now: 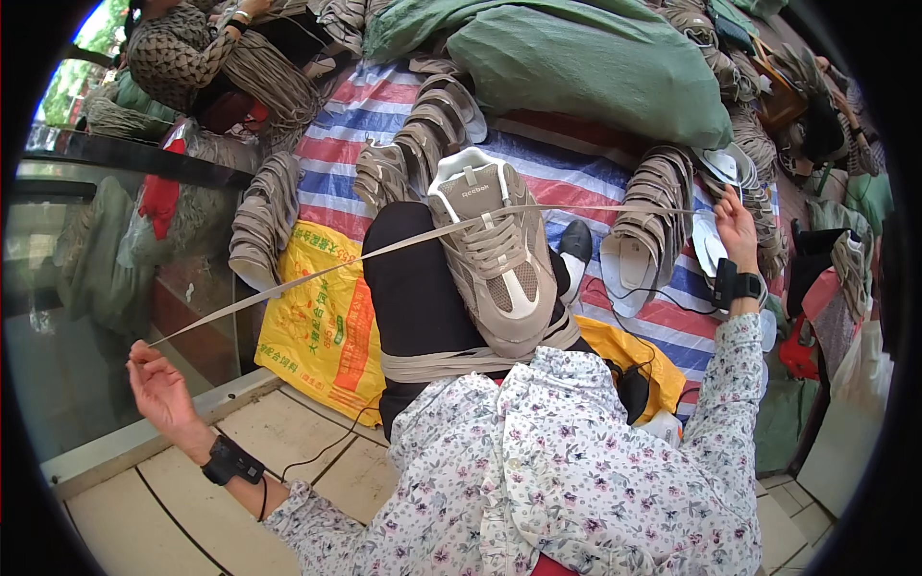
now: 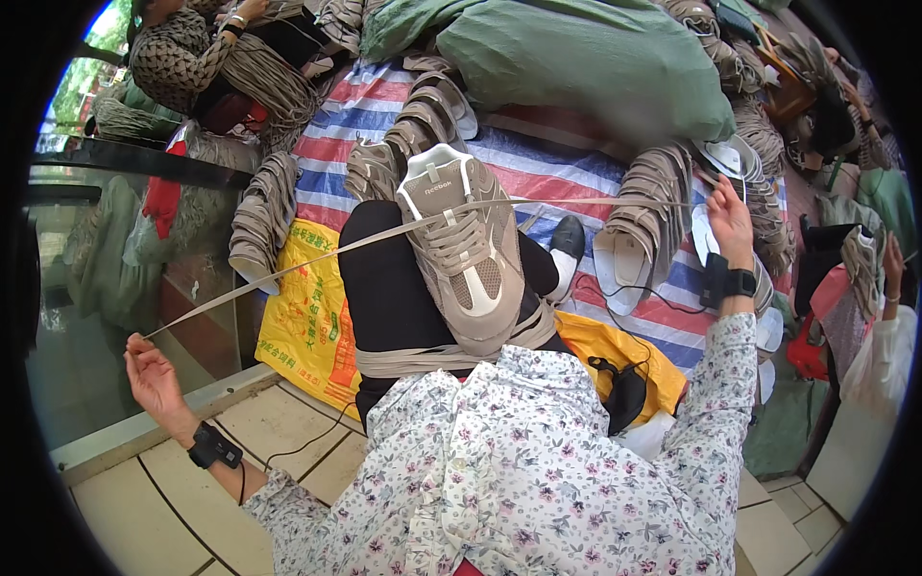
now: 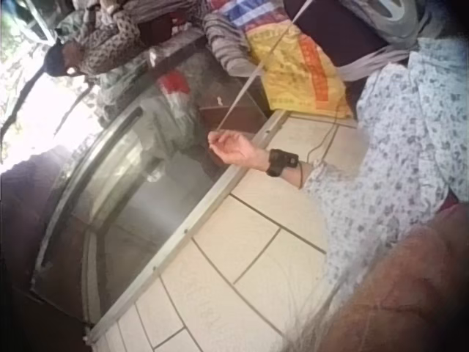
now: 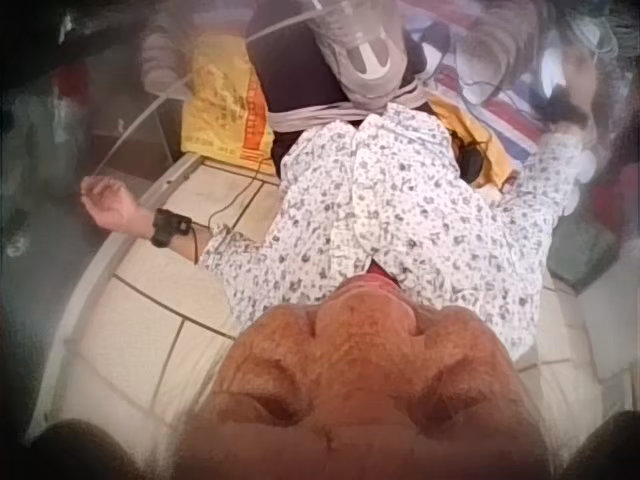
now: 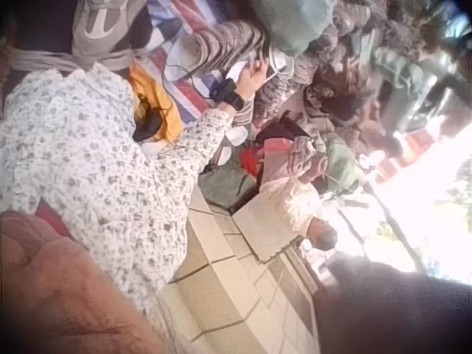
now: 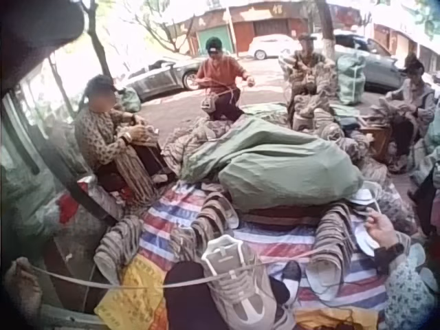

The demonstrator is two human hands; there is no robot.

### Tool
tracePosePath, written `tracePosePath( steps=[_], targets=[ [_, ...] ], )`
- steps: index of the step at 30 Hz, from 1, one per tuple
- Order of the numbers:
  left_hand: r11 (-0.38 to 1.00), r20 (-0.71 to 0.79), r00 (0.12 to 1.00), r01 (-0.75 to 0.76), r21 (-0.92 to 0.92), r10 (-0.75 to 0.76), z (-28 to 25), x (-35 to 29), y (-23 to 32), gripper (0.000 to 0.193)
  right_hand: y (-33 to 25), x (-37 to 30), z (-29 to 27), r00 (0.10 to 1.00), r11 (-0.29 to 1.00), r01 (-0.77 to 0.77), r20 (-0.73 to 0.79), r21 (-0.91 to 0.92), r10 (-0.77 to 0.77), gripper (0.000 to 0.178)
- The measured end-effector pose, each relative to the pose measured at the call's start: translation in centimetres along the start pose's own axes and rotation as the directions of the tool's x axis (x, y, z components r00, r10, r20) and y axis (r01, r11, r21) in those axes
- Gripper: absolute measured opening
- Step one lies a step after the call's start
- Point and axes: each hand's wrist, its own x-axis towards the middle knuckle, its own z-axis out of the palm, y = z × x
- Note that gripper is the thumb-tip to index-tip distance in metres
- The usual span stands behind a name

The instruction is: The person threads and ties shoelaces on a single sneaker held on their lap. They repeatedly pull the laces through eyelets, tighten them, and form a knot, then place the shoe aside.

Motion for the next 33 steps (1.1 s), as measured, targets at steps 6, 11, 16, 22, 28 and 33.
tracePosePath(
  steps=[6, 11, 16, 22, 28, 33],
  targets=[
    [0.961, 0.087, 0.974, -0.220, 0.170, 0.208, 1.5, -0.7, 4.6, 0.045, -3.7, -1.3, -9.7, 0.992, 0.986, 0.043, -0.109, -0.160, -0.061, 0.030],
    [0.902, 0.382, 0.905, -0.313, 0.296, 0.189, 8.8, -2.5, 1.4, 0.056, 0.1, -3.4, -8.1, 0.971, 0.793, 0.008, -0.184, -0.609, -0.151, 0.032],
    [0.717, 0.203, 0.976, -0.085, 0.692, -0.081, 14.0, -2.2, -15.8, 0.039, 11.2, -6.9, 6.2, 0.976, 0.753, 0.066, 0.199, -0.654, 0.087, 0.024],
    [0.529, 0.183, 0.911, 0.045, 0.847, -0.370, 15.7, -1.1, -31.7, 0.018, 17.9, -11.0, 21.1, 0.857, 0.672, 0.207, 0.463, -0.711, 0.226, 0.017],
    [0.337, 0.284, 0.892, -0.163, 0.927, -0.351, 15.7, -3.1, -35.9, 0.015, 19.6, -11.9, 24.3, 0.788, 0.716, 0.163, 0.526, -0.679, 0.320, 0.014],
    [0.377, 0.176, 0.859, 0.021, 0.926, -0.480, 15.9, -4.4, -35.1, 0.017, 19.6, -12.3, 24.3, 0.798, 0.703, 0.171, 0.516, -0.691, 0.313, 0.013]
  ],
)
